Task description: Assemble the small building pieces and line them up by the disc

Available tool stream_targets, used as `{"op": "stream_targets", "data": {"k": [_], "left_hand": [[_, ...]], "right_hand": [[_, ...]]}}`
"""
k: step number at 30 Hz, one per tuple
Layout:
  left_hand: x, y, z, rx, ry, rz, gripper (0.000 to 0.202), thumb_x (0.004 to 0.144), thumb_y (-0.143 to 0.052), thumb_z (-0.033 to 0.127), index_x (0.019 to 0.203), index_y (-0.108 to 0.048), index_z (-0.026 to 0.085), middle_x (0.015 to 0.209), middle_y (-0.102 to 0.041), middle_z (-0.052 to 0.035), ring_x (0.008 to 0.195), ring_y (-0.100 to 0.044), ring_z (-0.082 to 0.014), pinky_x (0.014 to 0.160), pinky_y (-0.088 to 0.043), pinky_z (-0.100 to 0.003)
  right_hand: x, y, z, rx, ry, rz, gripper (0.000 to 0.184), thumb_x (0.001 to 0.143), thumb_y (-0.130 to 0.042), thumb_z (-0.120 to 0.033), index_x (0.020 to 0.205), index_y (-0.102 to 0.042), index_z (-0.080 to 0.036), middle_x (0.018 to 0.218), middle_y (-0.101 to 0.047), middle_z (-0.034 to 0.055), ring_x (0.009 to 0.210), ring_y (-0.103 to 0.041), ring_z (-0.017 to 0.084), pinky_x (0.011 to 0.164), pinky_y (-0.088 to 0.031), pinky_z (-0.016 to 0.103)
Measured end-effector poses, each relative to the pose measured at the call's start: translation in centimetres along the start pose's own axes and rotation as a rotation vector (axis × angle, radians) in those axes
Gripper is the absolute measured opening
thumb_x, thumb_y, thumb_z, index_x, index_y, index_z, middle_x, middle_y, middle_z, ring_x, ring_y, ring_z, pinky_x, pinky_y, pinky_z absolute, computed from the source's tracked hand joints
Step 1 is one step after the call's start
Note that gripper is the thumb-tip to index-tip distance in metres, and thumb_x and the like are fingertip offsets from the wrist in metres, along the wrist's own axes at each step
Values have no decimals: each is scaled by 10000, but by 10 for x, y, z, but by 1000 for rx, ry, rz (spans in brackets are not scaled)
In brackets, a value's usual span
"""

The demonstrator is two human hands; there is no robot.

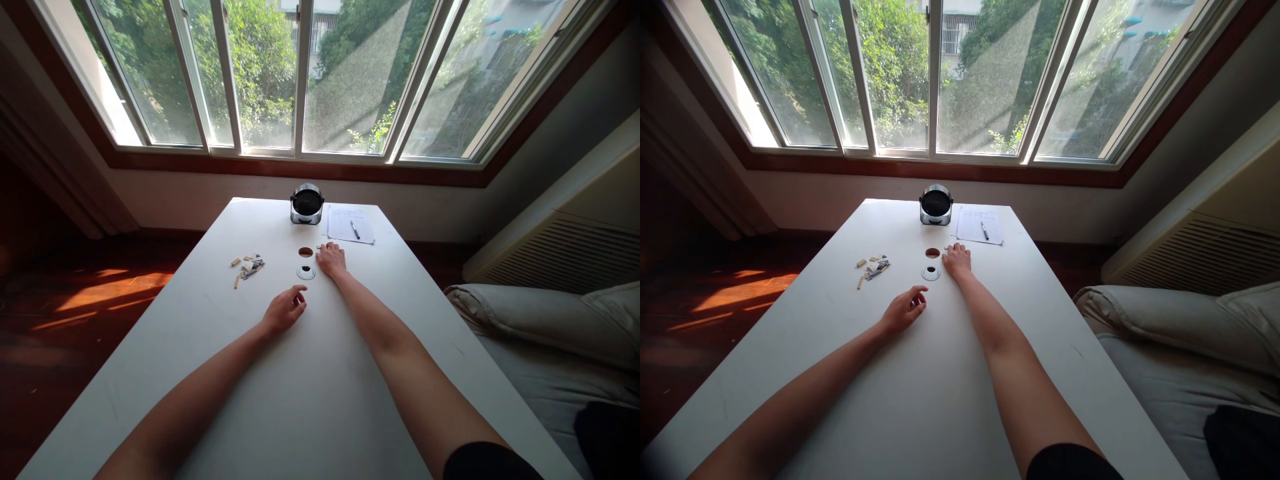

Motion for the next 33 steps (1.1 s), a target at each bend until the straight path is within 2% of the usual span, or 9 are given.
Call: {"op": "stream_targets", "data": {"k": [6, 22, 27, 30, 33], "left_hand": [[-1, 1, 2, 0, 5, 3, 403, 868, -524, 233, 1269, -523, 272, 937, -669, 6, 768, -589, -128, 728, -473, -256], [0, 1, 0, -17, 17, 11, 384, 874, -529, 260, 1258, -551, 271, 926, -675, -4, 765, -598, -135, 738, -483, -269], [0, 1, 0, -32, 14, 33, 373, 878, -527, 252, 1250, -560, 266, 925, -678, 1, 753, -601, -126, 732, -485, -258], [1, 10, -2, -7, 11, 80, 314, 891, -514, 249, 1193, -600, 254, 948, -683, -11, 774, -614, -129, 736, -489, -256], [4, 37, -16, 99, 41, 185, 226, 911, -492, 268, 1066, -653, 234, 1007, -685, -38, 827, -631, -150, 758, -493, -273]], "right_hand": [[-5, 7, -1, 12, -1, 57, 427, 977, -399, -457, 1283, -561, -207, 1321, -494, 142, 1194, -404, 301, 1001, -332, 418], [-15, 16, -8, 42, 18, 26, 400, 997, -391, -384, 1303, -591, -221, 1291, -520, 139, 1184, -421, 289, 1002, -339, 405], [-17, 18, -8, 45, 31, 54, 385, 999, -392, -367, 1274, -613, -213, 1255, -533, 139, 1167, -423, 285, 990, -346, 394], [-18, 19, -8, 50, 33, 65, 377, 995, -400, -361, 1261, -622, -212, 1236, -542, 139, 1154, -431, 283, 980, -354, 389], [-19, 19, -7, 55, 23, 64, 367, 991, -412, -350, 1256, -626, -215, 1230, -546, 139, 1156, -434, 283, 977, -358, 389]]}}
Point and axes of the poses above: each hand's wrist, its own x-axis towards the middle knuckle, its own y-axis out of the back of the hand, z = x × y, the point moved 9 cm from there along x, towards the middle knuckle
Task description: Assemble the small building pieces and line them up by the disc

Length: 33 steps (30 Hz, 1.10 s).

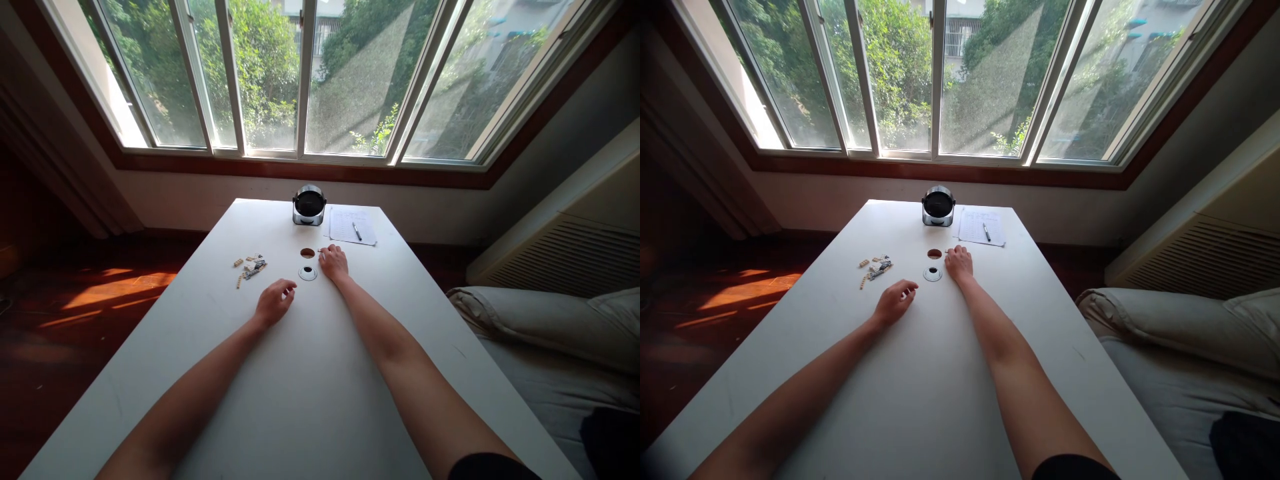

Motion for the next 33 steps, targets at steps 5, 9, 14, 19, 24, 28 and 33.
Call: {"op": "stream_targets", "data": {"k": [5, 9, 14, 19, 24, 28, 33], "left_hand": [[10, 73, -68, 256, 244, 294, 192, 902, -497, 283, 987, -655, 212, 993, -680, -60, 861, -620, -199, 837, -475, -331], [3, 107, -121, 468, 499, 351, 204, 868, -548, 335, 1003, -636, 209, 1033, -650, -100, 985, -585, -260, 861, -449, -367], [-3, 106, -131, 628, 534, 304, 258, 863, -560, 405, 1021, -630, 215, 1097, -616, -137, 1057, -540, -314, 876, -429, -418], [-1, 100, -122, 681, 460, 257, 227, 910, -494, 378, 945, -644, 212, 1052, -613, -142, 1027, -535, -316, 839, -428, -415], [-3, 105, -119, 656, 465, 276, 219, 923, -489, 360, 958, -648, 213, 1067, -624, -134, 1040, -542, -301, 859, -426, -405], [-2, 105, -112, 582, 435, 316, 204, 935, -478, 340, 973, -636, 217, 1018, -660, -111, 998, -577, -279, 855, -426, -382], [4, 89, -98, 357, 328, 288, 171, 941, -504, 368, 978, -618, 246, 932, -699, -39, 855, -631, -211, 742, -431, -293]], "right_hand": [[-3, 2, 0, 8, -5, 18, 364, 991, -409, -351, 1233, -641, -209, 1211, -555, 141, 1140, -445, 282, 962, -369, 384], [-5, 1, 1, 9, -8, -1, 368, 994, -403, -341, 1245, -640, -215, 1217, -556, 142, 1145, -443, 281, 963, -369, 385], [-5, 0, 2, 18, -9, -4, 373, 987, -425, -348, 1270, -635, -226, 1219, -560, 134, 1142, -448, 277, 971, -367, 381], [-7, 3, 1, 7, 5, -6, 370, 994, -412, -350, 1261, -636, -226, 1217, -556, 131, 1142, -444, 270, 974, -360, 378], [-9, 6, -2, -2, 18, -10, 372, 1000, -392, -330, 1274, -622, -228, 1221, -548, 129, 1147, -440, 268, 984, -354, 383], [-9, 7, -3, -1, 6, -13, 362, 994, -403, -318, 1272, -618, -231, 1229, -547, 125, 1150, -439, 269, 983, -360, 382], [-14, 14, -7, 17, 18, 25, 363, 979, -435, -308, 1295, -595, -228, 1252, -534, 118, 1152, -432, 265, 975, -381, 368]]}}
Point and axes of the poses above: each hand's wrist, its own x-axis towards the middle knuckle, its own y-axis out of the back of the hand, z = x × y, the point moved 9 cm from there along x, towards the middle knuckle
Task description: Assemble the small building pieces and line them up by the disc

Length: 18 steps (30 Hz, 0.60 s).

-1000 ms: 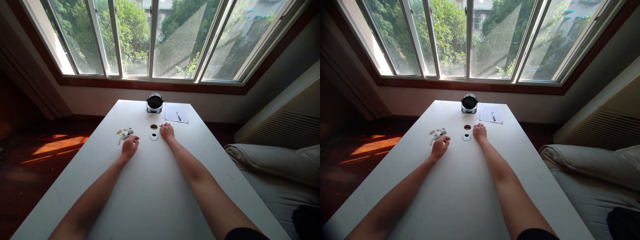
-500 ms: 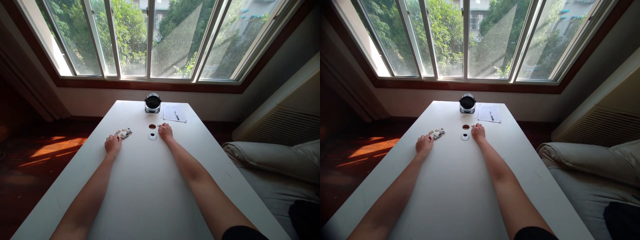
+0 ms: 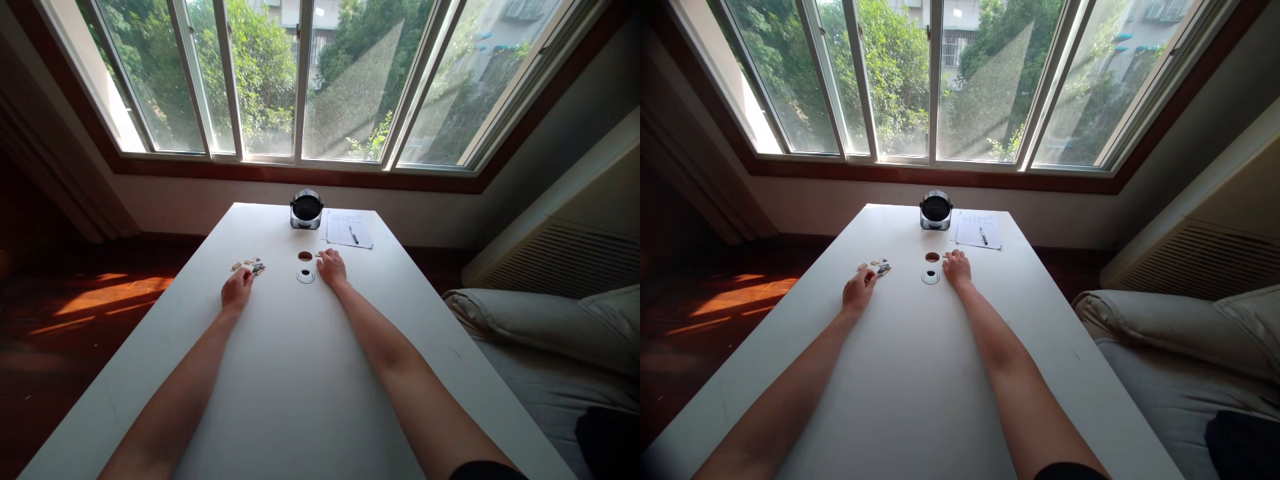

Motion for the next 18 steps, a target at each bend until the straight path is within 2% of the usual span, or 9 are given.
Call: {"op": "stream_targets", "data": {"k": [3, 7, 11, 14, 18], "left_hand": [[-5, -4, 12, -112, -44, -5, 168, 931, -530, 379, 960, -630, 246, 895, -703, -21, 804, -642, -185, 726, -444, -277], [-15, -11, 32, -280, -126, -16, 183, 929, -524, 344, 990, -652, 229, 968, -715, -32, 777, -641, -159, 774, -485, -288], [-27, -31, 55, -496, -189, -142, 234, 937, -505, 344, 1072, -648, 217, 997, -722, -53, 766, -652, -149, 766, -514, -295], [-30, -46, 62, -663, -154, -187, 266, 936, -514, 373, 1131, -597, 212, 964, -719, -51, 743, -661, -142, 751, -528, -301], [-26, -69, 67, -898, -104, -257, 238, 877, -604, 397, 976, -553, 186, 941, -698, -64, 847, -690, -180, 722, -541, -299]], "right_hand": [[-9, 6, -4, 16, 8, 14, 355, 982, -424, -291, 1281, -604, -226, 1246, -538, 116, 1151, -435, 264, 972, -393, 366], [-28, 17, -16, 64, 72, 51, 312, 993, -400, -283, 1175, -644, -215, 1219, -562, 112, 1140, -453, 255, 959, -411, 349], [-52, 22, -32, 179, 118, 49, 287, 999, -387, -295, 1064, -660, -233, 1146, -614, 93, 1094, -506, 235, 914, -429, 321], [-68, 16, -40, 344, 87, 2, 284, 989, -403, -332, 971, -674, -246, 1028, -662, 64, 950, -576, 206, 840, -439, 291], [-78, 10, -48, 627, 62, 0, 301, 949, -449, -385, 850, -678, -215, 809, -676, 28, 723, -579, 174, 693, -423, 266]]}}
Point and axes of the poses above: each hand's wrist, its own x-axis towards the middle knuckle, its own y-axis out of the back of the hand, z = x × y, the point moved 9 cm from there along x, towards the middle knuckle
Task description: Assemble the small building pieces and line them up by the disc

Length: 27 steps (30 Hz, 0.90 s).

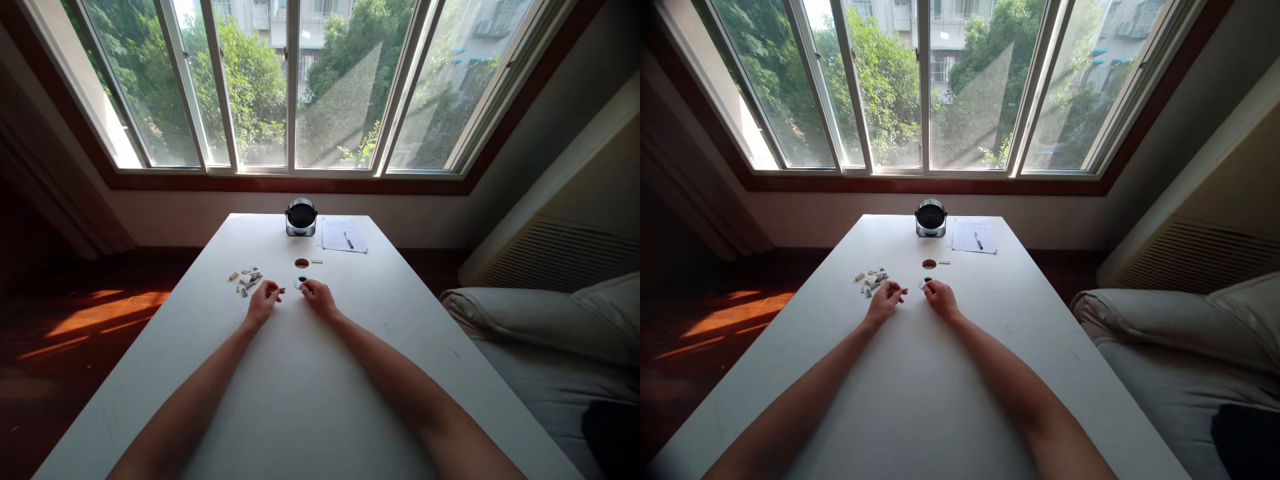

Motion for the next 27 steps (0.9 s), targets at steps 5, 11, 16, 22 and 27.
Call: {"op": "stream_targets", "data": {"k": [5, 11, 16, 22, 27], "left_hand": [[14, -16, -8, 16, 19, -97, 199, 859, -619, 368, 932, -562, 192, 874, -684, -38, 773, -672, -156, 688, -522, -277], [38, -27, 2, 296, -45, -50, 96, 839, -619, 300, 869, -591, 214, 796, -665, 6, 665, -614, -126, 642, -469, -244], [36, -44, 18, 383, -158, -75, 65, 845, -601, 269, 888, -624, 225, 819, -689, -1, 694, -608, -134, 665, -469, -248], [22, -42, 24, 371, -201, -85, 94, 849, -577, 228, 919, -639, 227, 857, -708, -7, 742, -639, -143, 716, -496, -259], [19, -44, 31, 359, -239, -97, 113, 836, -570, 191, 908, -649, 225, 868, -711, -5, 749, -646, -141, 729, -507, -262]], "right_hand": [[3, -8, 13, 314, -99, -67, 296, 912, -500, -426, 863, -693, -208, 745, -682, 6, 643, -590, 149, 631, -428, 247], [7, -8, 17, 409, -99, -138, 300, 901, -522, -444, 897, -704, -206, 765, -693, 15, 673, -619, 153, 662, -457, 255], [6, 2, 18, 263, -73, -9, 317, 904, -521, -468, 807, -670, -205, 697, -657, 6, 646, -576, 157, 631, -416, 259], [5, 3, 13, 209, -5, 1, 292, 883, -566, -477, 805, -661, -212, 676, -631, -1, 624, -534, 154, 603, -385, 259], [3, 5, 11, 305, -7, -29, 278, 873, -577, -470, 844, -658, -206, 699, -652, 4, 627, -549, 152, 619, -412, 263]]}}
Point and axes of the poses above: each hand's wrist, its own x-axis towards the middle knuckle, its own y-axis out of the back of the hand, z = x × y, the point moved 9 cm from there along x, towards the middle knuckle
